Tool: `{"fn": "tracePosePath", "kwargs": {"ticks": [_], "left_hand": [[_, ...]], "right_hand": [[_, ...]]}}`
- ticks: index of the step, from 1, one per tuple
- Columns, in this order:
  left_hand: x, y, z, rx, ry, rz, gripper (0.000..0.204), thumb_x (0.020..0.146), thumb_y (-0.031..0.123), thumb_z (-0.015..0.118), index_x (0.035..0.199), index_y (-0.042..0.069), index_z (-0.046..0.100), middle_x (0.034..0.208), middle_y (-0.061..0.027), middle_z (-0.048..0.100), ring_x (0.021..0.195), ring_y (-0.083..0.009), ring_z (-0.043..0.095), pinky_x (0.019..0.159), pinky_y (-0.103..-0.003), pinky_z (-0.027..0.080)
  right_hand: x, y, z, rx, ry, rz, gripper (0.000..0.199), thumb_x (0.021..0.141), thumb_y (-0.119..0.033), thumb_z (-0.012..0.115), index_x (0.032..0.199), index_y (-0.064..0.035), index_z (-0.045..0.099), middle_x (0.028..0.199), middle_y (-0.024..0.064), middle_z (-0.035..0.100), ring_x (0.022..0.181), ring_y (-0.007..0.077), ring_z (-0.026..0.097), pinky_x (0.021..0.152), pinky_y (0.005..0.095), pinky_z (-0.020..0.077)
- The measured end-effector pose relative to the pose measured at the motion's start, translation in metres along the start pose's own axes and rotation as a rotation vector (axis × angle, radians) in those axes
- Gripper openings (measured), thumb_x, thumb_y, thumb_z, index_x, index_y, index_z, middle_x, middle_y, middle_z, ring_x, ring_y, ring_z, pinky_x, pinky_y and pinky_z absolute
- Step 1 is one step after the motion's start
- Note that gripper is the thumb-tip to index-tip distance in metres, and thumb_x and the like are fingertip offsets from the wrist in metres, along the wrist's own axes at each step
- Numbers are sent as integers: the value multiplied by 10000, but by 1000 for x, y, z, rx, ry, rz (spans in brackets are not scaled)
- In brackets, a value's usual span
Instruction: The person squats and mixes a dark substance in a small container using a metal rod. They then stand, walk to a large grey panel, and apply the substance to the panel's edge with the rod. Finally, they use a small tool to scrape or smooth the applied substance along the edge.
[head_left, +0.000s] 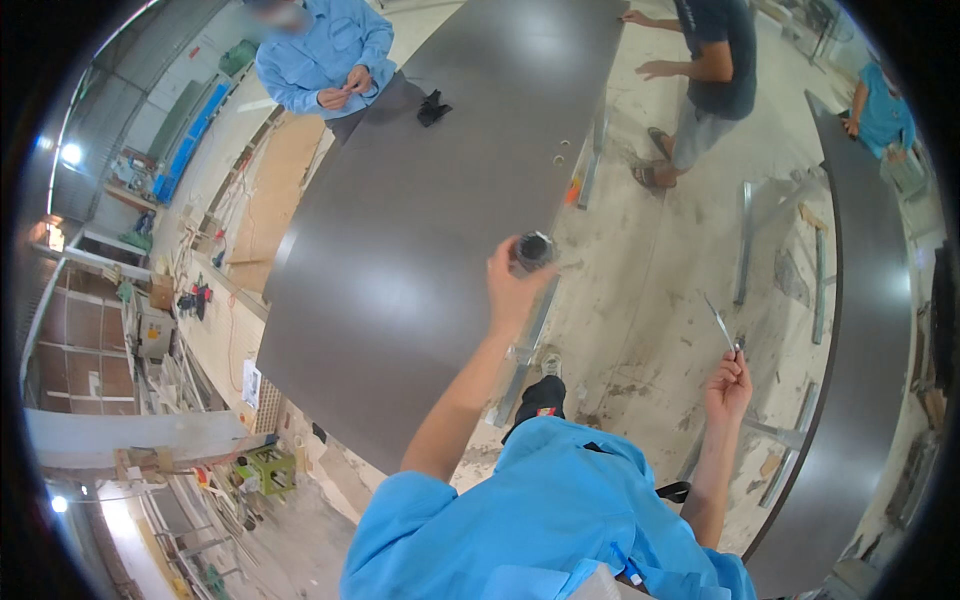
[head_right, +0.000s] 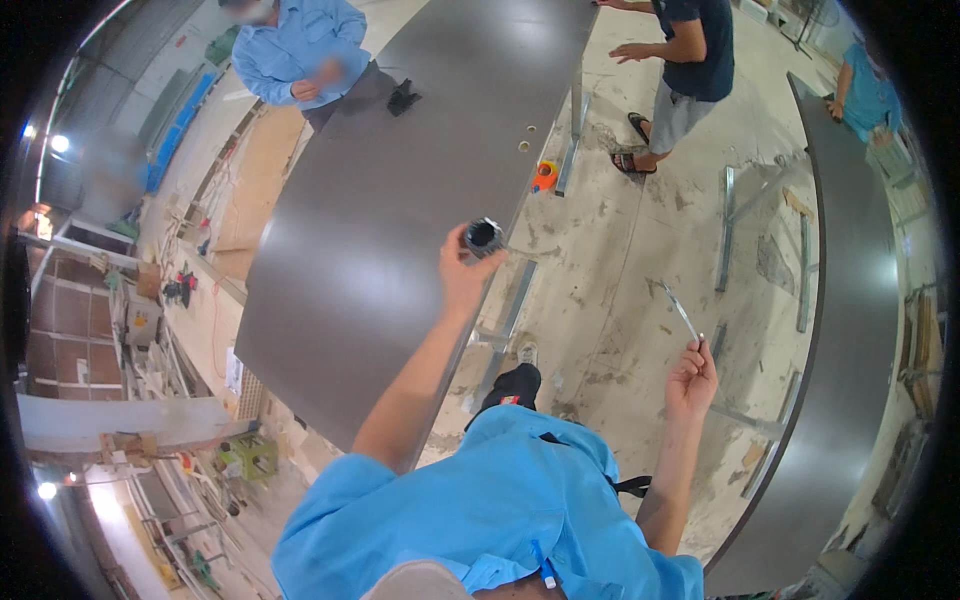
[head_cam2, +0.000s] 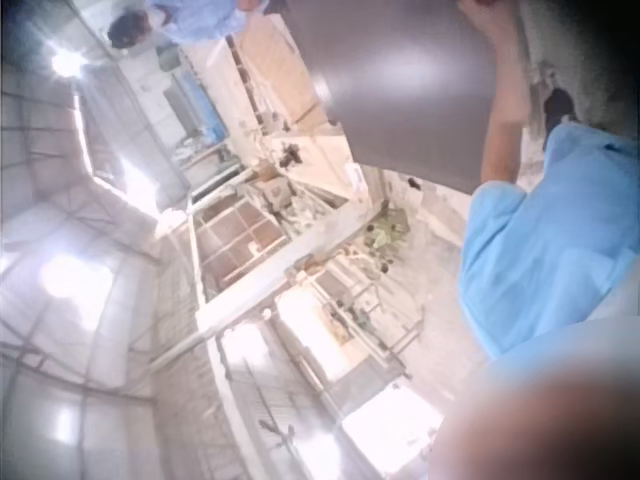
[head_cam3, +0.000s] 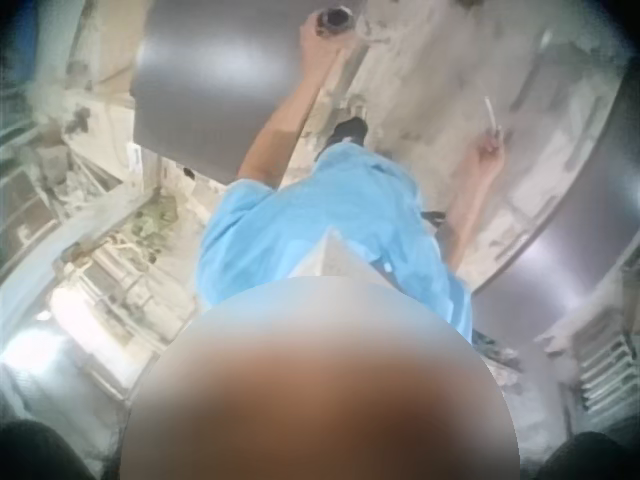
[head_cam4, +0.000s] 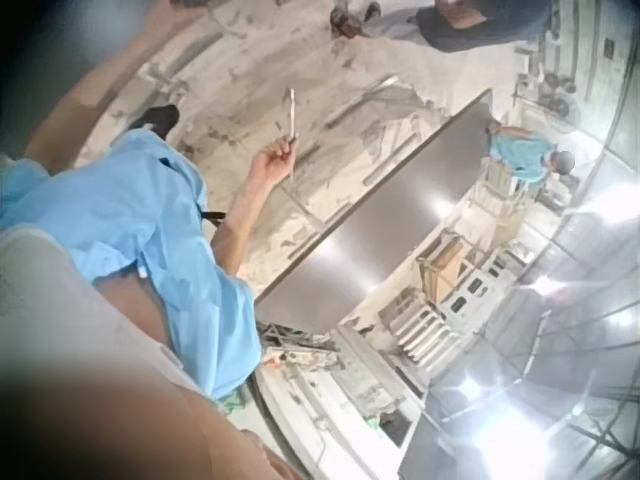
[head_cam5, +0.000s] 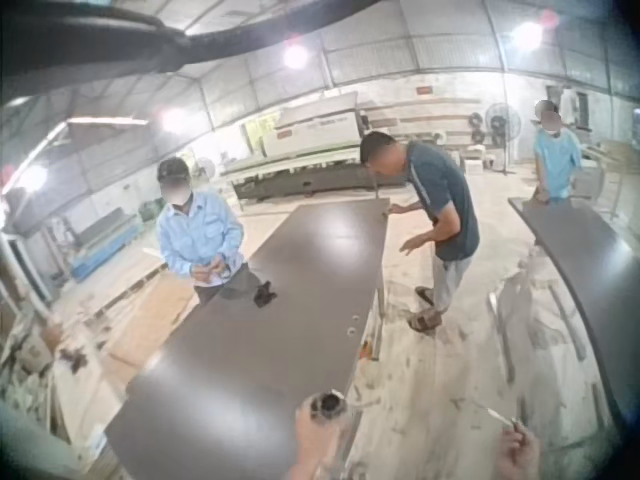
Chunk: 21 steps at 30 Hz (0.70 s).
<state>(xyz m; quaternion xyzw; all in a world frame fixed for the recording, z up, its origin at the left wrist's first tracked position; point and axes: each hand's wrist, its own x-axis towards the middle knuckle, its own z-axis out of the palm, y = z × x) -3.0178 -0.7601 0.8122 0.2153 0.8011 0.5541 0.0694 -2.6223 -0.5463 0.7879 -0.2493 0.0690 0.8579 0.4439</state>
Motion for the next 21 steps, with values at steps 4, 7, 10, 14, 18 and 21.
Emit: {"fn": "tracePosePath", "kwargs": {"ticks": [4,7,10,14,18,21], "left_hand": [[90,-39,-34,14,135,-5,809,757,314,994,1429,56,623,1328,-147,632,1222,-291,616,1064,-442,480],[147,-65,-64,5,202,-14,813,761,312,995,1433,48,621,1315,-150,644,1219,-301,617,1056,-444,482],[189,-88,-89,60,314,5,800,769,310,994,1420,26,626,1275,-145,675,1192,-294,630,1039,-442,487],[231,-109,-124,-58,335,37,724,803,266,985,1373,-17,640,1213,-137,730,1138,-250,668,1004,-415,496],[260,-124,-152,-82,400,42,653,831,225,973,1339,-25,649,1185,-102,749,1105,-225,683,978,-385,494],[276,-137,-168,-74,445,44,645,836,230,972,1333,-24,649,1185,-95,738,1081,-224,674,978,-386,494]], "right_hand": [[27,9,4,-31,-24,-61,231,1164,-122,552,1264,70,635,1034,148,678,743,105,622,595,221,539],[43,18,5,-38,-65,-69,230,1167,-128,547,1253,66,637,1048,150,683,754,114,632,600,227,548],[53,26,2,-33,-66,-64,225,1166,-129,549,1241,62,641,1058,151,690,762,120,640,605,227,556],[63,36,1,-15,-43,-79,235,1167,-121,540,1242,85,623,1052,168,687,763,128,648,602,224,563],[69,44,12,-42,-45,-166,232,1165,-107,538,1242,94,624,1033,178,691,761,132,649,604,214,563],[68,48,22,-46,2,-195,186,1145,-100,585,1199,66,653,1000,158,705,750,129,642,604,217,565]]}}
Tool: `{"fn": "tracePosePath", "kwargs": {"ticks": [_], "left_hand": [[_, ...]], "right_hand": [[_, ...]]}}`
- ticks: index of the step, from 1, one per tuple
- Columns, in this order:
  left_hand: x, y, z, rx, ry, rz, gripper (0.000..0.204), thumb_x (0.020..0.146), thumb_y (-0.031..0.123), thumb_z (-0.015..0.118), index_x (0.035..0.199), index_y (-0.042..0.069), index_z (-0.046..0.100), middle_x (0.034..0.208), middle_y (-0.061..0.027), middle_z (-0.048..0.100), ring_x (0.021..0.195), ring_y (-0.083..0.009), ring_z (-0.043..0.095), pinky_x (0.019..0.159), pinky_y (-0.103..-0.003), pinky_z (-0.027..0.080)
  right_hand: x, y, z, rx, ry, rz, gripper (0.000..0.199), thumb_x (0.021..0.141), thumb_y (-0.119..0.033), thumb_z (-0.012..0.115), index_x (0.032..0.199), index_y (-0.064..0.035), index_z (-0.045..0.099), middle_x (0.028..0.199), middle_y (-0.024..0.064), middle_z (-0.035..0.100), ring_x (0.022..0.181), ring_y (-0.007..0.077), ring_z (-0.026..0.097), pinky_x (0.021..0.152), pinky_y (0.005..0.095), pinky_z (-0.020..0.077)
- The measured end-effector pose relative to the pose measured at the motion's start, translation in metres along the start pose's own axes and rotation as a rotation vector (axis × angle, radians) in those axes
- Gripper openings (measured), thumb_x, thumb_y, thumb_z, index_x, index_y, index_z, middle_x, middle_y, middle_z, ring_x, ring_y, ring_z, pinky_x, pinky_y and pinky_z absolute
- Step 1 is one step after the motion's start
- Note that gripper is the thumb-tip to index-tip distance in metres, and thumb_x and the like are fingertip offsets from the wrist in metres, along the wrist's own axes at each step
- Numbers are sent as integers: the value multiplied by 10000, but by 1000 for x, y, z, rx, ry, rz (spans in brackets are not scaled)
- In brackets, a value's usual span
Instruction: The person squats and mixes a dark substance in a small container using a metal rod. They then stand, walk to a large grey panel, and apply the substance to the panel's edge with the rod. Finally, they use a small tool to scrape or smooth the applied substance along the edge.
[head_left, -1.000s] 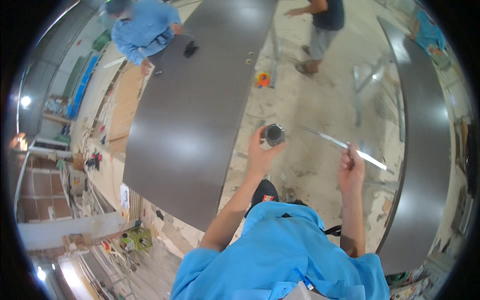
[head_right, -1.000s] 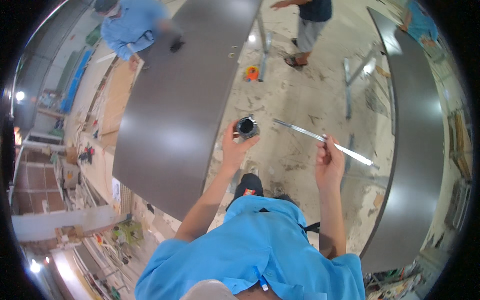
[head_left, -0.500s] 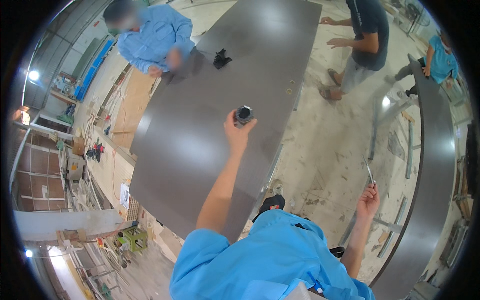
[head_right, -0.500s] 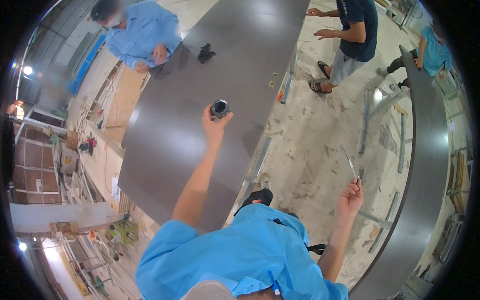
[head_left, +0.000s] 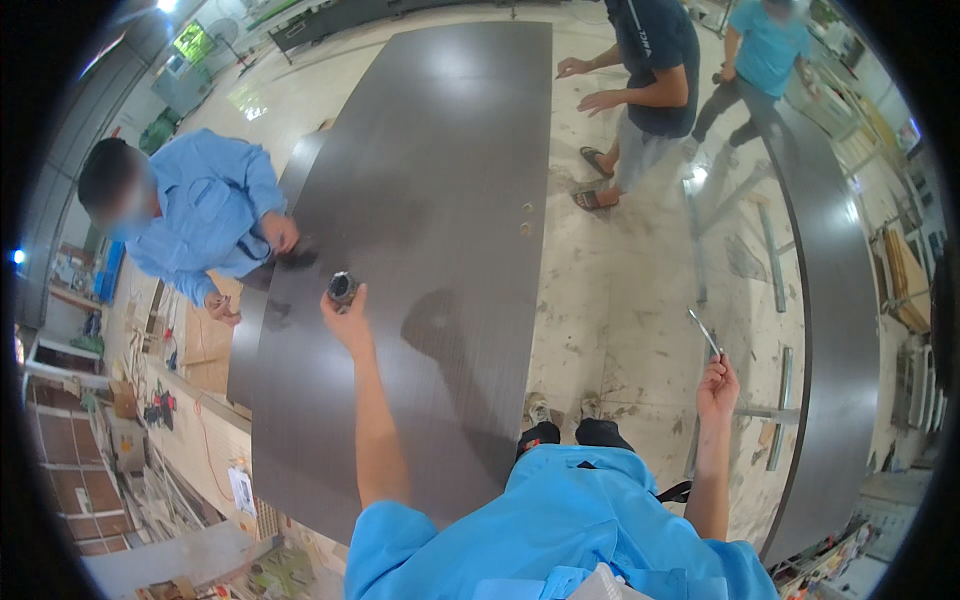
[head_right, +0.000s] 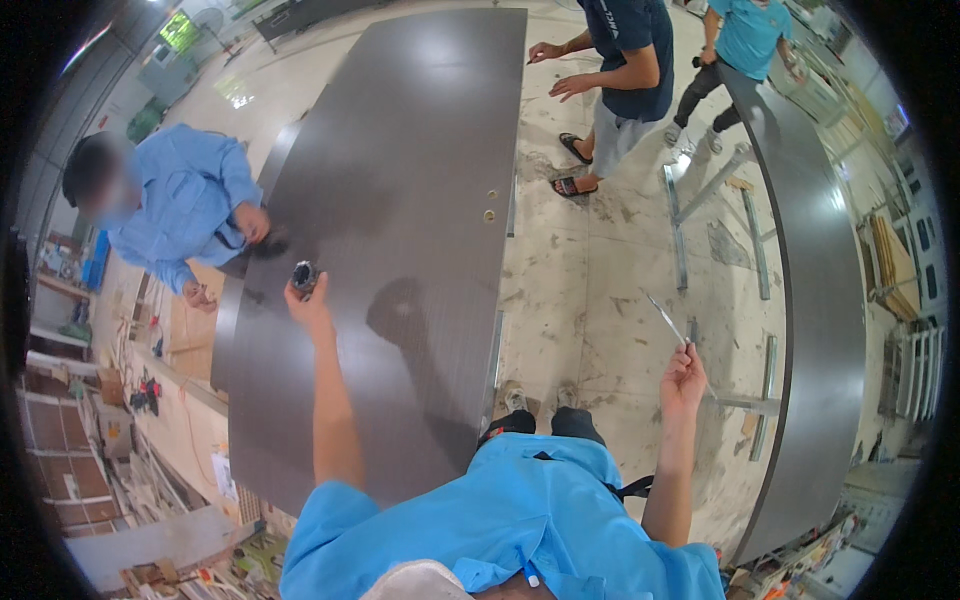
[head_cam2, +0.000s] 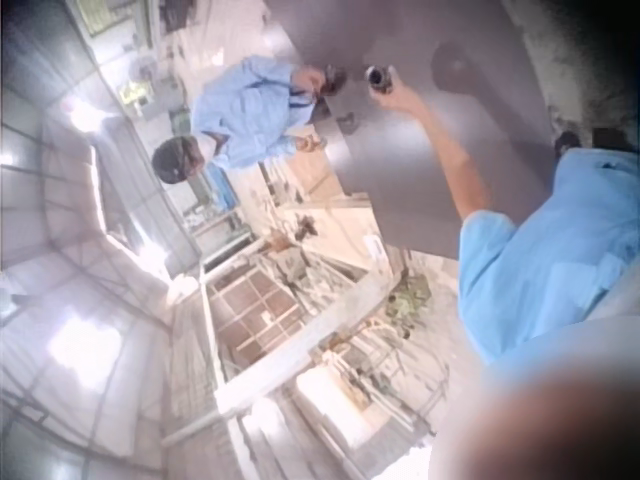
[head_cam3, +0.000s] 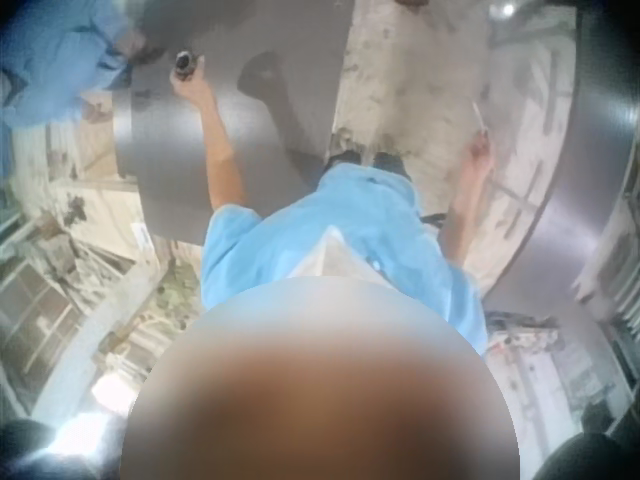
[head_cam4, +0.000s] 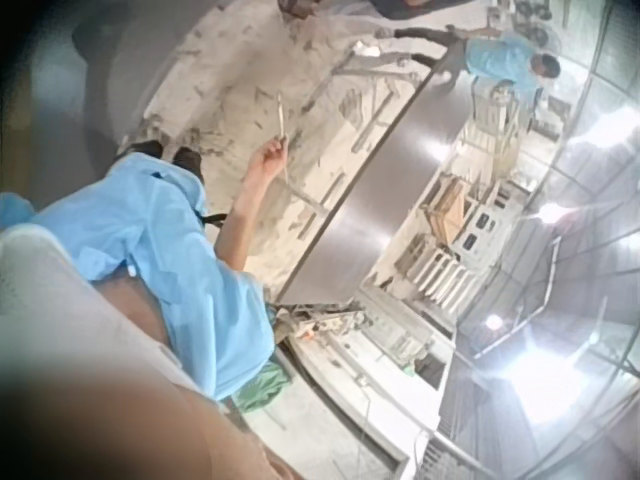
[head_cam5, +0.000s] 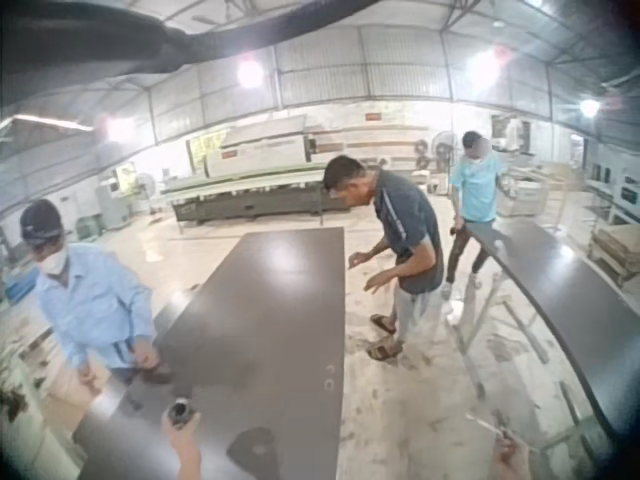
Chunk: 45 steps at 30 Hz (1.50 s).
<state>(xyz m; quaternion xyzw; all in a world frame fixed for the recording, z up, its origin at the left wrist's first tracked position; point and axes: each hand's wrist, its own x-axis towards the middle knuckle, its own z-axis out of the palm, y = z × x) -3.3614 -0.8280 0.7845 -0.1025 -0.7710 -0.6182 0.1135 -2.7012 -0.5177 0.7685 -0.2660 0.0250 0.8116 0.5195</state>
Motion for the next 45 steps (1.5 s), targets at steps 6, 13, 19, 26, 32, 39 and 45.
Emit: {"fn": "tracePosePath", "kwargs": {"ticks": [6,13,19,26,32,39,45], "left_hand": [[20,-14,-11,-18,72,13,655,840,236,975,1335,-39,645,1221,-125,722,1067,-232,681,985,-395,508],[20,-13,-18,-50,43,-13,665,838,244,972,1343,-45,649,1232,-140,735,1092,-249,701,989,-400,520],[21,-17,-24,-6,120,38,734,798,322,980,1335,-50,645,1195,-158,726,1109,-276,676,989,-430,501],[21,-15,-21,67,161,45,692,790,321,976,1289,-52,672,1153,-158,715,1095,-282,665,982,-431,494],[32,-6,-25,60,125,64,662,791,329,990,1237,-52,684,1063,-90,718,971,-226,664,907,-410,533],[42,3,-4,-230,21,119,486,909,192,932,1224,-59,659,1118,-102,718,990,-189,659,904,-332,541],[29,-9,16,-246,55,166,317,967,216,881,1020,-45,709,953,-76,698,858,-177,607,807,-340,519]], "right_hand": [[-2,8,13,-75,93,-66,166,1138,-95,596,1167,53,664,986,158,710,732,123,642,594,218,564],[13,9,9,-111,30,-17,173,1140,-89,587,1219,51,652,1001,150,704,732,111,643,587,211,551],[23,2,-4,-146,-17,29,202,1150,-102,572,1254,58,637,1024,147,694,745,114,642,580,218,541],[25,0,-9,-126,8,20,206,1156,-97,552,1262,63,625,1039,154,692,749,120,629,575,225,527],[16,4,-5,-86,-101,111,206,1151,-93,563,1283,53,622,1063,142,686,743,94,610,558,216,509],[-13,43,37,-161,-6,46,179,1114,-112,644,1206,38,679,971,104,702,728,85,619,576,204,518],[-28,52,51,-191,-35,-27,206,1112,-171,662,1165,20,719,958,108,743,740,92,656,601,206,541]]}}
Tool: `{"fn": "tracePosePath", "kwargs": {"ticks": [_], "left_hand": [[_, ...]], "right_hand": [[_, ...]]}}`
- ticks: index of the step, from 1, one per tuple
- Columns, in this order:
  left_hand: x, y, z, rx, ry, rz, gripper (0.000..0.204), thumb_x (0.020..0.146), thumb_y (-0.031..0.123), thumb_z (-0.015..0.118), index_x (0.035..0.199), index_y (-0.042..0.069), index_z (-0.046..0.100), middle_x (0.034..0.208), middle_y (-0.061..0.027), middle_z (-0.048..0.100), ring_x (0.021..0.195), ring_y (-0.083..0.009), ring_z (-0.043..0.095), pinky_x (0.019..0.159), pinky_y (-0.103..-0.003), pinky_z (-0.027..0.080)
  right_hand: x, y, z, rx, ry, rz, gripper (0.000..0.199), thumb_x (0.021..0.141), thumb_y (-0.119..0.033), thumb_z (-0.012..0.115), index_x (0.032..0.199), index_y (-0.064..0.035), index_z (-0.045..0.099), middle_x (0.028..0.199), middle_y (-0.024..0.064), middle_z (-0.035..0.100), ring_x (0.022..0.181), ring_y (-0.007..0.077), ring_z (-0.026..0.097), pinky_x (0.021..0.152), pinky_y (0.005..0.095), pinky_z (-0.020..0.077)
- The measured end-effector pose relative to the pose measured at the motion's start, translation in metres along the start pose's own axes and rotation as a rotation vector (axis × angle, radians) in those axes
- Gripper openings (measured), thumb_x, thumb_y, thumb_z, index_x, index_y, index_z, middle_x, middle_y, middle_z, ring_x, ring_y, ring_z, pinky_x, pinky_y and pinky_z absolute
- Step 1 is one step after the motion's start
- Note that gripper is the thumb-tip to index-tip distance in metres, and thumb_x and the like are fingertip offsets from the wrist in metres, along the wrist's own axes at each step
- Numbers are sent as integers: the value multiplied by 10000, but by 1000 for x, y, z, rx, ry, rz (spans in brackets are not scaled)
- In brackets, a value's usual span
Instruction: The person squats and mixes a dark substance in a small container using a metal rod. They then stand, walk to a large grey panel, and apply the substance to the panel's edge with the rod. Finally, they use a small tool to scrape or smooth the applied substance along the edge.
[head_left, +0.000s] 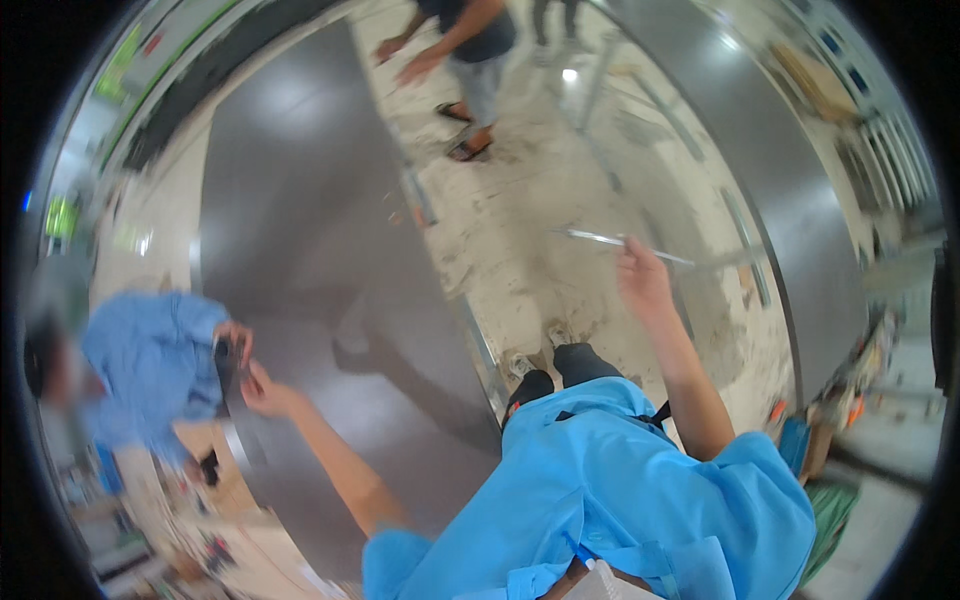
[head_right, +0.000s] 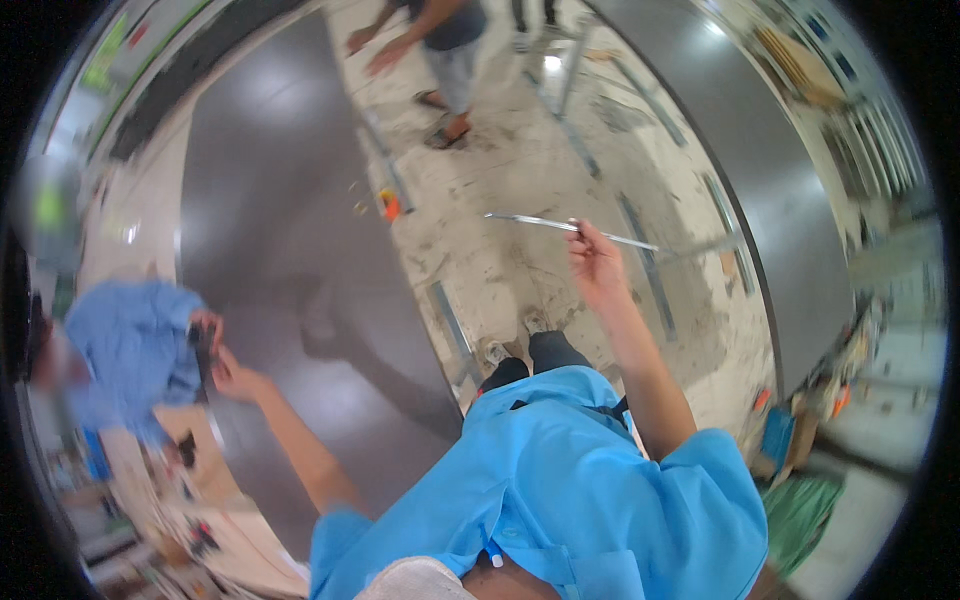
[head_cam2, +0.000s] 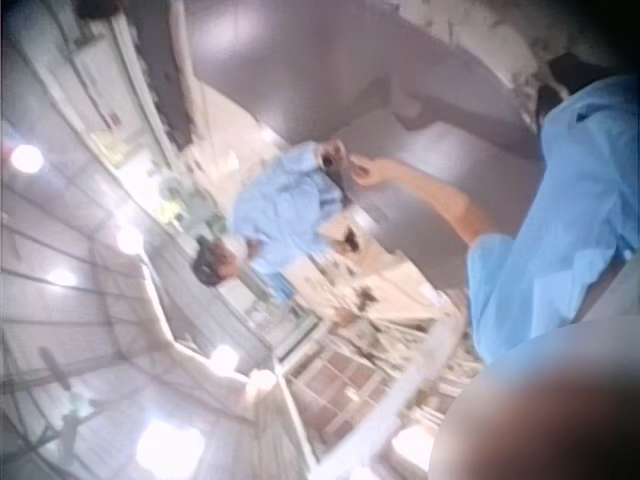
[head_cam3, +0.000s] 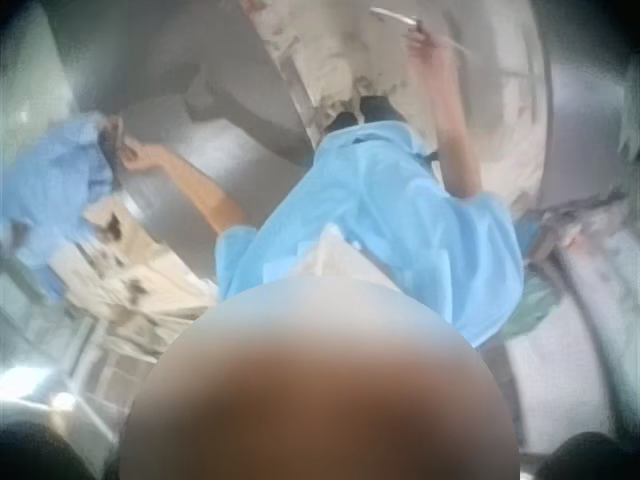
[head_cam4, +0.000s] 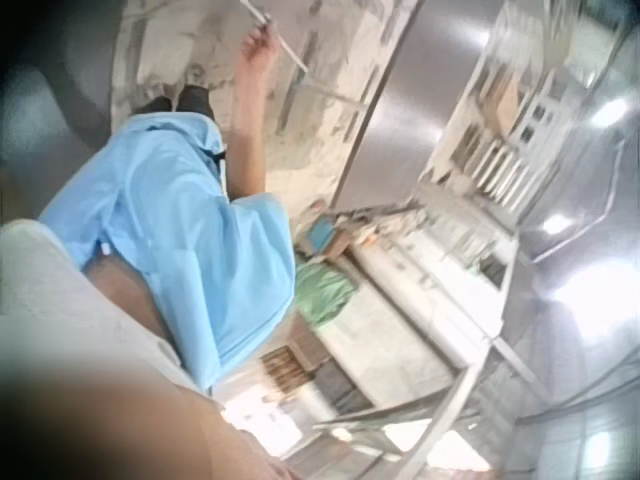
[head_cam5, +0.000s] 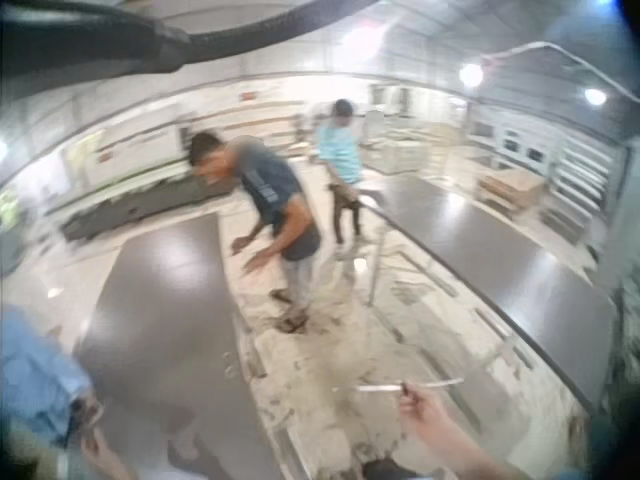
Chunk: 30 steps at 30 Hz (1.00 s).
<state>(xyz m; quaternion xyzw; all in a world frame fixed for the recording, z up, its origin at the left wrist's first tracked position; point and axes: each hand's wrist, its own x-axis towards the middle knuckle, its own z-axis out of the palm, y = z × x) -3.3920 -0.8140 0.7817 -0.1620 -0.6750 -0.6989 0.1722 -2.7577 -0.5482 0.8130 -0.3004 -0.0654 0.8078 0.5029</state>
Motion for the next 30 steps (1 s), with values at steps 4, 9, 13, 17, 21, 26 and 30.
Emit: {"fn": "tracePosePath", "kwargs": {"ticks": [4,9,13,17,21,26,30], "left_hand": [[-104,-10,35,121,39,-324,308,1038,257,778,1131,-35,751,1028,-93,741,935,-184,663,825,-336,545],[-320,24,96,12,-679,-546,78,1003,32,659,1079,16,672,962,-66,667,871,-185,597,781,-344,503],[-483,100,106,-73,-1515,-492,55,1017,56,703,1027,3,696,952,-59,707,896,-155,662,841,-316,547],[-596,178,97,-241,-2108,-478,175,1050,172,757,980,14,726,884,-32,716,827,-115,657,773,-290,532],[-690,230,92,-82,-2320,-95,235,1073,213,725,1008,-12,735,863,-29,716,824,-106,657,781,-290,539],[-828,313,31,-139,-2449,-41,280,1117,242,642,1052,-11,744,965,-63,751,890,-141,685,834,-319,553],[-948,428,-71,-207,-2956,-429,350,1158,315,583,1210,10,747,1020,-58,762,880,-126,663,784,-290,519]], "right_hand": [[-10,-3,-29,-25,27,-234,266,1104,-241,680,1151,13,743,942,99,762,751,119,698,627,256,570],[-59,-34,-99,-217,374,-504,253,1110,-268,658,1216,-43,705,908,79,738,692,137,673,597,288,544],[-140,-60,-180,-459,716,-705,242,1108,-274,657,1190,-48,684,924,77,737,682,138,683,598,282,545],[-260,-69,-284,-476,903,-779,300,1113,-280,641,1236,-11,687,959,93,747,717,139,715,607,295,566],[-387,-69,-399,-322,1082,-875,306,1128,-276,604,1212,-7,722,984,114,756,740,157,733,630,303,580],[-562,-109,-512,-991,1789,-865,235,1124,-189,584,1245,-29,707,1073,143,735,944,276,745,729,352,605],[-650,-171,-539,-1350,1999,-765,255,1046,-111,614,1290,-59,667,1061,149,669,1001,343,702,769,426,607]]}}
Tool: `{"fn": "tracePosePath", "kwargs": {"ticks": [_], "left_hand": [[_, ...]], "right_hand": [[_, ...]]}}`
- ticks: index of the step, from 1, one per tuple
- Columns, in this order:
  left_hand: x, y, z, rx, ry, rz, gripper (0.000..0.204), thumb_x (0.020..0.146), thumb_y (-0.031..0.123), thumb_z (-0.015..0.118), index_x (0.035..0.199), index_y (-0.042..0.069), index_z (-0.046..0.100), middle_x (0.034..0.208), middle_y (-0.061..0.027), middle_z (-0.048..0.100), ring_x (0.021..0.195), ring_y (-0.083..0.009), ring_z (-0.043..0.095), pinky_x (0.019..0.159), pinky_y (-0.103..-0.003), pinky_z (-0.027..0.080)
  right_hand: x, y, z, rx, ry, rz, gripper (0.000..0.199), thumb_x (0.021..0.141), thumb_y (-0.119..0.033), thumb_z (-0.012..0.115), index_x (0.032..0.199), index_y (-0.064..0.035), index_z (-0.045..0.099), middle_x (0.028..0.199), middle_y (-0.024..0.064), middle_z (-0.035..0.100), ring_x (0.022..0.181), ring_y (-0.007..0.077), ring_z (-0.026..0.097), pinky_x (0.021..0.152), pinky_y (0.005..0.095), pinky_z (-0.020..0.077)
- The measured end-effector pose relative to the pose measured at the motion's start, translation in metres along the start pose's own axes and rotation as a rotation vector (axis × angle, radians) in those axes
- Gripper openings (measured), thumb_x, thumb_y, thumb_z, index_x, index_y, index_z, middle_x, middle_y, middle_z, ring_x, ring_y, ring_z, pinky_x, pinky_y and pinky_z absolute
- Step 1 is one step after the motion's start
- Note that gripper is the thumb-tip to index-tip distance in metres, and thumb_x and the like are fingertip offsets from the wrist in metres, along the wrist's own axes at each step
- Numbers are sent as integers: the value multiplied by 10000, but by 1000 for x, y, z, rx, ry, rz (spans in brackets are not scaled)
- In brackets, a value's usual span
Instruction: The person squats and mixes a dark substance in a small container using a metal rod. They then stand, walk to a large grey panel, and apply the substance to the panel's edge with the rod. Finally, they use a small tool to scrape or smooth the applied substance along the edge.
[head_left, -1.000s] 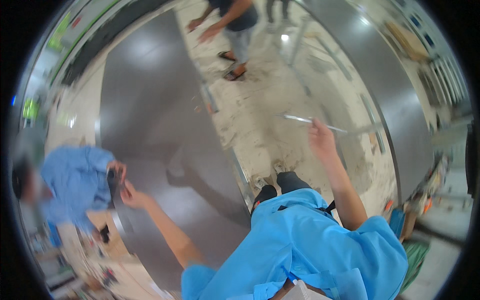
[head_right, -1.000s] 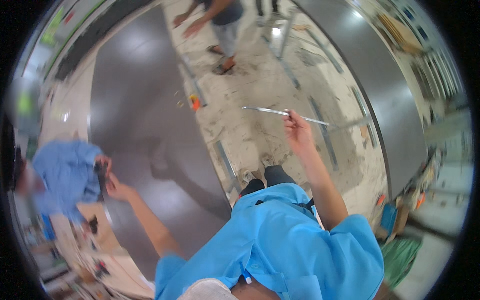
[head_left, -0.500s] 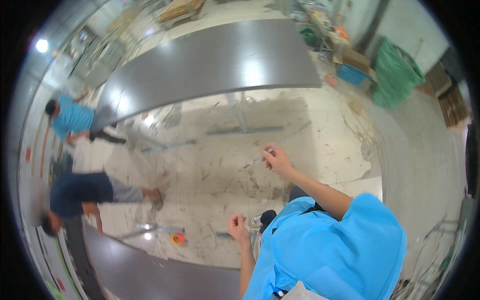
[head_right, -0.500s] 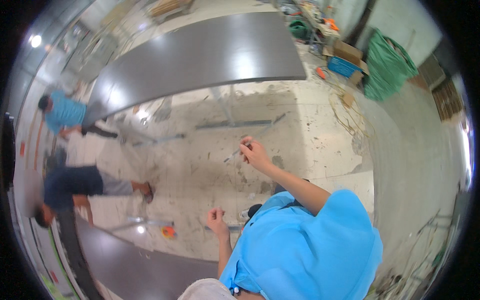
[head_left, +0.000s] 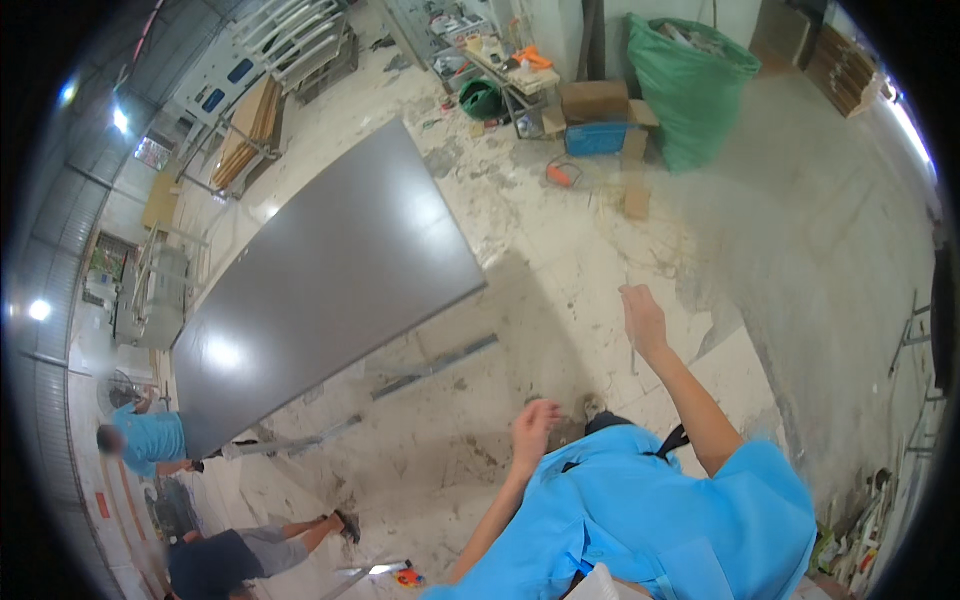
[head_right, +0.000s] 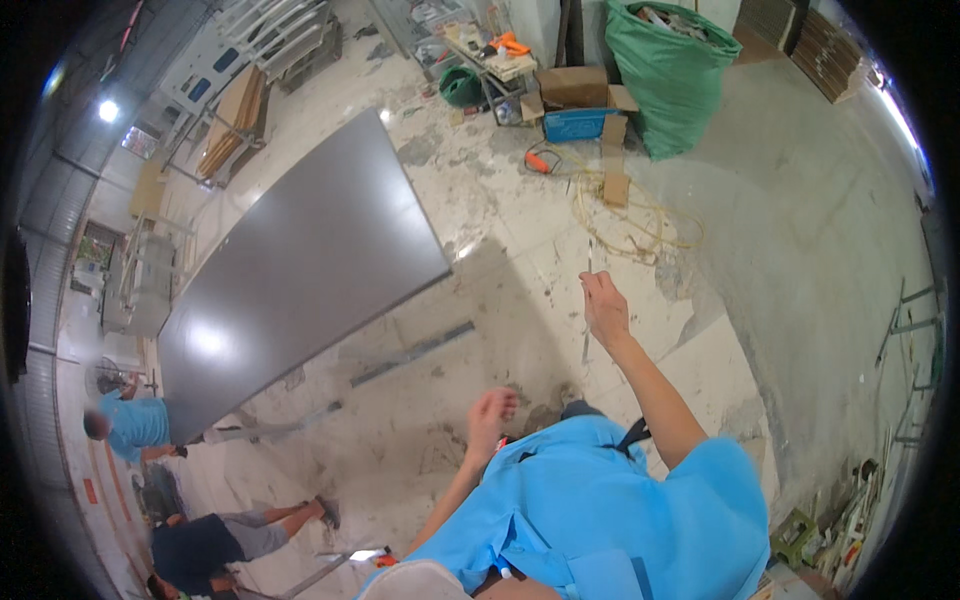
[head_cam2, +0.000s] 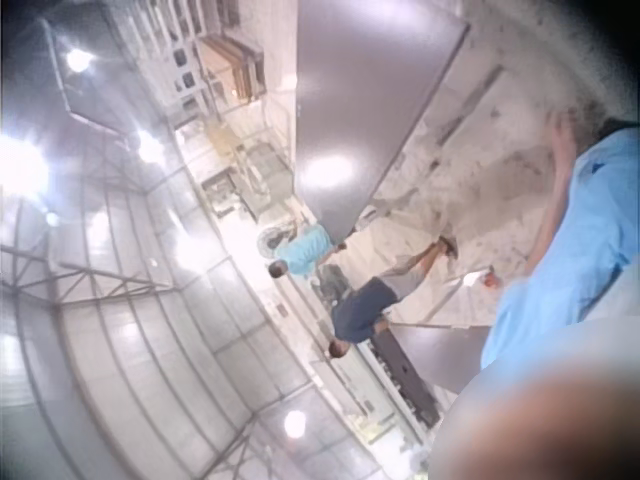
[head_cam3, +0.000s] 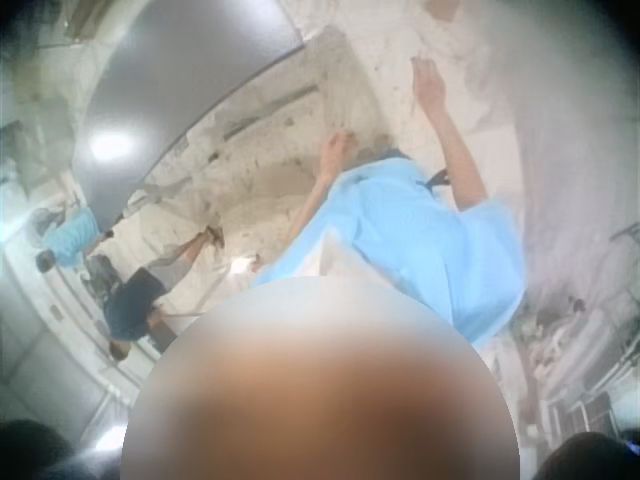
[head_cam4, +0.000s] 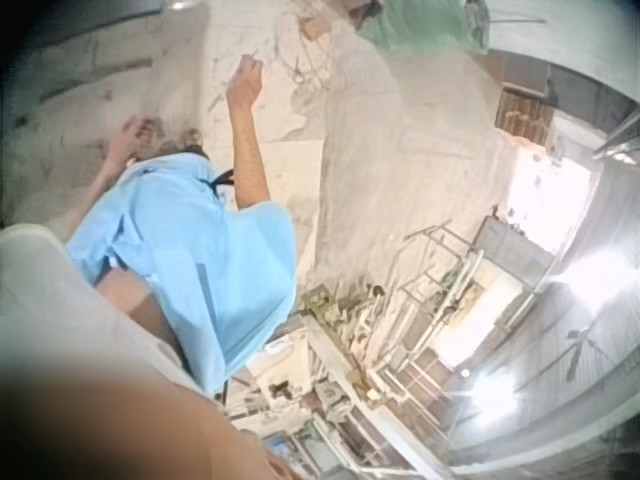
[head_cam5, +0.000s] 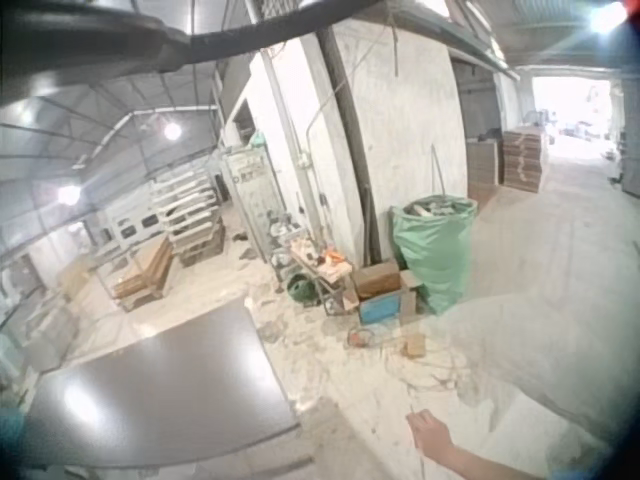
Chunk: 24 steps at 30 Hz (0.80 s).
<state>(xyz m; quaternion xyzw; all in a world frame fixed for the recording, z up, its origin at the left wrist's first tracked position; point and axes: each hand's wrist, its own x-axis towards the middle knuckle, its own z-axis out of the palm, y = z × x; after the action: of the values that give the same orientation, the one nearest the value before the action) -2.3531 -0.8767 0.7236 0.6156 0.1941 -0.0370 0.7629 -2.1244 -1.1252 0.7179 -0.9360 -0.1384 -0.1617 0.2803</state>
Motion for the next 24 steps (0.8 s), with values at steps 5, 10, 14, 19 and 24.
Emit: {"fn": "tracePosePath", "kwargs": {"ticks": [5,10,14,19,24], "left_hand": [[135,92,127,-224,-409,-280,373,1158,356,580,1296,39,723,997,-34,753,845,-98,638,763,-264,495],[264,130,142,-132,-460,-386,336,1140,374,617,1224,69,732,895,15,721,775,-72,612,719,-260,478],[371,136,126,-157,-377,-347,321,1133,362,628,1223,78,748,889,13,723,773,-81,621,726,-257,485],[505,162,109,-215,-170,-299,337,1135,378,622,1277,100,750,1118,-21,750,1056,-127,661,935,-315,490],[614,211,97,-323,-144,-280,392,1142,392,618,1366,83,707,1278,-46,694,1106,-131,620,918,-299,478]], "right_hand": [[111,25,11,-142,-23,-102,354,930,-56,649,1283,-89,657,1025,125,648,893,338,715,721,446,606],[215,46,57,-99,-100,-181,459,933,-65,651,1390,-95,619,1065,131,673,901,327,732,697,447,606],[288,52,104,139,-43,18,393,1014,-151,659,1396,-65,628,1097,129,731,865,280,743,670,402,598],[364,56,132,774,-492,610,289,1091,-270,664,1247,-32,710,959,73,766,707,145,685,610,309,545],[429,22,148,986,-680,660,235,1079,-243,684,1179,-38,737,901,30,751,644,66,593,555,239,465]]}}
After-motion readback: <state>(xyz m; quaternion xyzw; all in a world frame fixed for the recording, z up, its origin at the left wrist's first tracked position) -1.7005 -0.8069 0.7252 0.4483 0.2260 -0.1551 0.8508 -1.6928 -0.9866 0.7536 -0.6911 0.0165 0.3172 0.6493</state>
